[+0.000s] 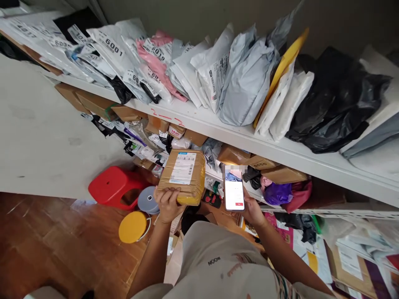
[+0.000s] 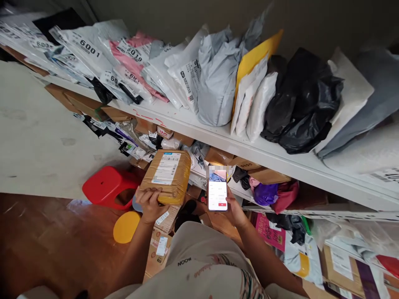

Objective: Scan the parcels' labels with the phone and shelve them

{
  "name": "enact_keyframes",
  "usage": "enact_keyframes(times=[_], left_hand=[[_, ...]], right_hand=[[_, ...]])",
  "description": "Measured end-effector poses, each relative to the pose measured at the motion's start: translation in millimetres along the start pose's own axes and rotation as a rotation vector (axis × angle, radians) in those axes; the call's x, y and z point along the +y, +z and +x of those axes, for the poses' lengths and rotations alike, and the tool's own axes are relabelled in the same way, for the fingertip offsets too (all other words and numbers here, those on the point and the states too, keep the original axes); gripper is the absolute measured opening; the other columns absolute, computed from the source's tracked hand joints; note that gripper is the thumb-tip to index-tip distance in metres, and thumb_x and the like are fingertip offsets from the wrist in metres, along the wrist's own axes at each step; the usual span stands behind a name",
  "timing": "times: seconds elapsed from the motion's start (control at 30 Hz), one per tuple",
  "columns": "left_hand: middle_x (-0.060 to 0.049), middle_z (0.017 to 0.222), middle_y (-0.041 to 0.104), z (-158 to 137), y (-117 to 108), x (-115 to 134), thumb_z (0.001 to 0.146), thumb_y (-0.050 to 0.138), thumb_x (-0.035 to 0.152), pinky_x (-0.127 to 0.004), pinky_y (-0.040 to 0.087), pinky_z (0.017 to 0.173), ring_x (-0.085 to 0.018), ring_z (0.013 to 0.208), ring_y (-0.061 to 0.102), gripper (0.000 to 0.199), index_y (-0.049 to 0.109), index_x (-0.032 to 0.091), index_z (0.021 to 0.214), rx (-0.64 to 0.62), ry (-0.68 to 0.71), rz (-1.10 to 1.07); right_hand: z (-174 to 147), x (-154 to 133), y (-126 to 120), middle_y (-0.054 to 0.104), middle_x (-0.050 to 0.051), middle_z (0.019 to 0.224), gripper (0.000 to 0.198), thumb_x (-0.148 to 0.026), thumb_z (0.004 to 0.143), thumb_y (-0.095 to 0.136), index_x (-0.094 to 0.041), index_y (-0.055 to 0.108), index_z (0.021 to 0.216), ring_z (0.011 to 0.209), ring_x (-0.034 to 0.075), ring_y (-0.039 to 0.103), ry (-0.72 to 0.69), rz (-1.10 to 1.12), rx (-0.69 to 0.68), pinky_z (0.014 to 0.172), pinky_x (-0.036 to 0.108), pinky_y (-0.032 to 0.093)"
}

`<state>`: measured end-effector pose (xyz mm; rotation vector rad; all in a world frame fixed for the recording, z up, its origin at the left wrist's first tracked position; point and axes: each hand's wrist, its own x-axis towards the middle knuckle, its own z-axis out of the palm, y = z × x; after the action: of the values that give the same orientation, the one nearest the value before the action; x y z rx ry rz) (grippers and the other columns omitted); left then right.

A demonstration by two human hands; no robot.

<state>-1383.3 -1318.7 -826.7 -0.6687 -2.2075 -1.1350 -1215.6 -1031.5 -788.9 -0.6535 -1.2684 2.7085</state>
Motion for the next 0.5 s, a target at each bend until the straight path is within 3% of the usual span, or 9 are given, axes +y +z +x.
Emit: enact_keyframes(times=[0.07,0.13,0.3,0.5], left_hand=[[-0.006,0.091,0.054,-9,-1,-5,0.054,0.08,0.033,-0.058,0.026,0.111,-0.028,0.095,0.053,0.05,0.067,0.03,0.102,-0.062,0.235,0.178],[-0.007,0.094,0.056,-20,6,-10,0.059,0.077,0.032,-0.059,0.026,0.111,-0.029,0.097,0.053,0.048,0.067,0.032,0.106,-0.075,0.262,0.252],[-0.007,0.09,0.061,-46,41,-15,0.063,0.074,0.031,-0.064,0.019,0.11,-0.03,0.094,0.056,0.035,0.073,0.034,0.098,-0.174,0.003,0.222],[-0.01,0.1,0.063,-67,74,-12,0.065,0.068,0.02,-0.07,0.013,0.107,-0.036,0.106,0.055,0.038,0.074,0.037,0.098,-0.238,-0.199,0.157]], right_hand=[[-6,-2,-1,0.069,0.01,0.108,0.067,-0.033,0.075,0.054,-0.028,0.039,0.141,0.074,0.028,0.069,-0.006,0.012,-0.022,0.045,0.035,0.054],[-12,-7,0,0.069,0.011,0.111,0.067,-0.035,0.076,0.053,-0.028,0.038,0.142,0.076,0.029,0.069,-0.004,0.02,-0.054,0.046,0.035,0.054],[-26,-18,21,0.068,0.014,0.112,0.072,-0.035,0.075,0.058,-0.025,0.035,0.143,0.08,0.03,0.071,0.061,0.011,-0.202,0.045,0.033,0.055],[-23,-10,61,0.071,0.01,0.103,0.09,-0.036,0.071,0.07,-0.032,0.021,0.146,0.071,0.027,0.072,0.188,0.019,-0.328,0.044,0.033,0.057]])
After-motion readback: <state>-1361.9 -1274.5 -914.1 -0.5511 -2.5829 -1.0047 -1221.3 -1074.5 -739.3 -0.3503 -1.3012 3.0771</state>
